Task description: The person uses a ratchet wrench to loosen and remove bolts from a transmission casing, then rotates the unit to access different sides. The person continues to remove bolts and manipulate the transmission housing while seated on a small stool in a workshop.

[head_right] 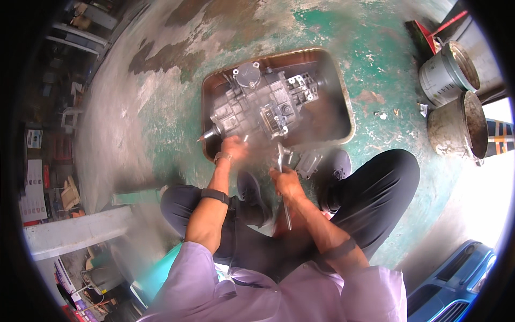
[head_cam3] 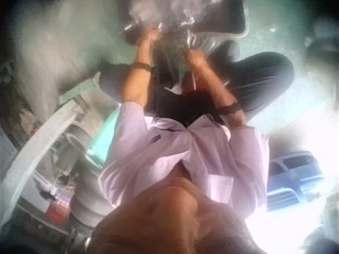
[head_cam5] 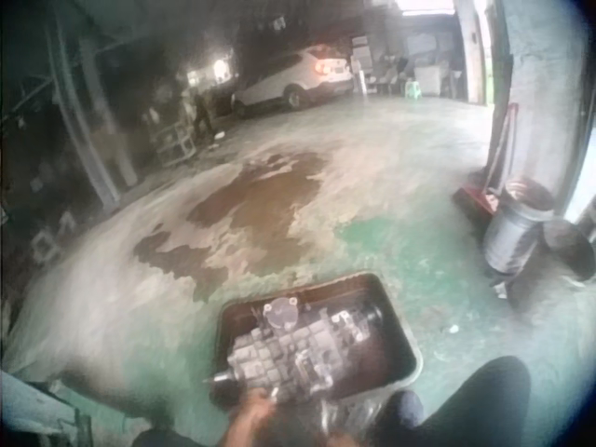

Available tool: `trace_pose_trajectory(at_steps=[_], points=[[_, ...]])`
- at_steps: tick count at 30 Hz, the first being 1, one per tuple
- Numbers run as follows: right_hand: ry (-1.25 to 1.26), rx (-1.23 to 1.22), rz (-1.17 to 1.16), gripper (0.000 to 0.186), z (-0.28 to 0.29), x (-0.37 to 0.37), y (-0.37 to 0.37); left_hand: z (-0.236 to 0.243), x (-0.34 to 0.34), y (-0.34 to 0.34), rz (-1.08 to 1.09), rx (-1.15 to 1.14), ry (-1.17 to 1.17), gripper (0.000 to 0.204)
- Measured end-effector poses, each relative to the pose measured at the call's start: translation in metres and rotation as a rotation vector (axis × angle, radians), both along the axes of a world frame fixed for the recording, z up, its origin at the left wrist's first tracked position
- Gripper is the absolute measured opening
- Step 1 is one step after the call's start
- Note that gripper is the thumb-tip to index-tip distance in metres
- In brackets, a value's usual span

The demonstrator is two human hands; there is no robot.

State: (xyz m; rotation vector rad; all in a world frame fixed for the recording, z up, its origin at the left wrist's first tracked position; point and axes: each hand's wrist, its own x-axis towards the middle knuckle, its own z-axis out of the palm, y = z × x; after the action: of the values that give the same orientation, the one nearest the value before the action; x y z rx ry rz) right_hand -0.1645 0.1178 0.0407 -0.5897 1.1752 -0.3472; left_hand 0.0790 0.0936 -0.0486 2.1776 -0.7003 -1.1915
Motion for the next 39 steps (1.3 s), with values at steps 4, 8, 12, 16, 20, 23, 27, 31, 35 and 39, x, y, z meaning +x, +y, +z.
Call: trace_pose_trajectory(at_steps=[4,8,12,16,20,23,27,31,35,39], points=[[0.028,-0.004,0.024,0.02,-0.001,-0.003,0.003,-0.014,0.006,-0.01,-0.049,-0.008,-0.202,0.015],[0.039,0.016,0.027,0.018,-0.005,-0.005,0.002,-0.025,0.002,-0.01,-0.167,-0.021,-0.471,0.018],[0.008,0.065,-0.015,0.017,-0.009,-0.005,0.002,-0.02,-0.008,-0.003,-0.183,-0.139,-0.561,0.018],[0.008,0.072,-0.018,0.016,-0.011,-0.003,0.001,-0.018,-0.012,0.0,0.115,-0.171,-0.177,0.016],[0.009,0.072,-0.002,0.017,-0.012,-0.002,0.001,-0.028,-0.012,-0.002,0.367,-0.194,0.167,0.02],[0.018,0.082,0.011,0.017,-0.012,-0.001,0.001,-0.035,-0.01,-0.001,0.394,-0.225,0.249,0.024],[0.015,0.107,0.008,0.016,-0.011,-0.001,-0.001,-0.038,-0.004,-0.002,0.397,-0.258,0.346,0.027],[0.032,0.115,0.007,0.02,-0.008,-0.001,-0.003,-0.039,0.001,-0.004,0.424,-0.267,0.461,0.035],[0.039,0.126,0.003,0.023,-0.006,0.0,-0.004,-0.042,0.0,-0.001,0.439,-0.32,0.52,0.034],[0.047,0.125,-0.002,0.018,-0.008,0.0,-0.003,-0.051,-0.005,-0.001,0.455,-0.391,0.511,0.033]])
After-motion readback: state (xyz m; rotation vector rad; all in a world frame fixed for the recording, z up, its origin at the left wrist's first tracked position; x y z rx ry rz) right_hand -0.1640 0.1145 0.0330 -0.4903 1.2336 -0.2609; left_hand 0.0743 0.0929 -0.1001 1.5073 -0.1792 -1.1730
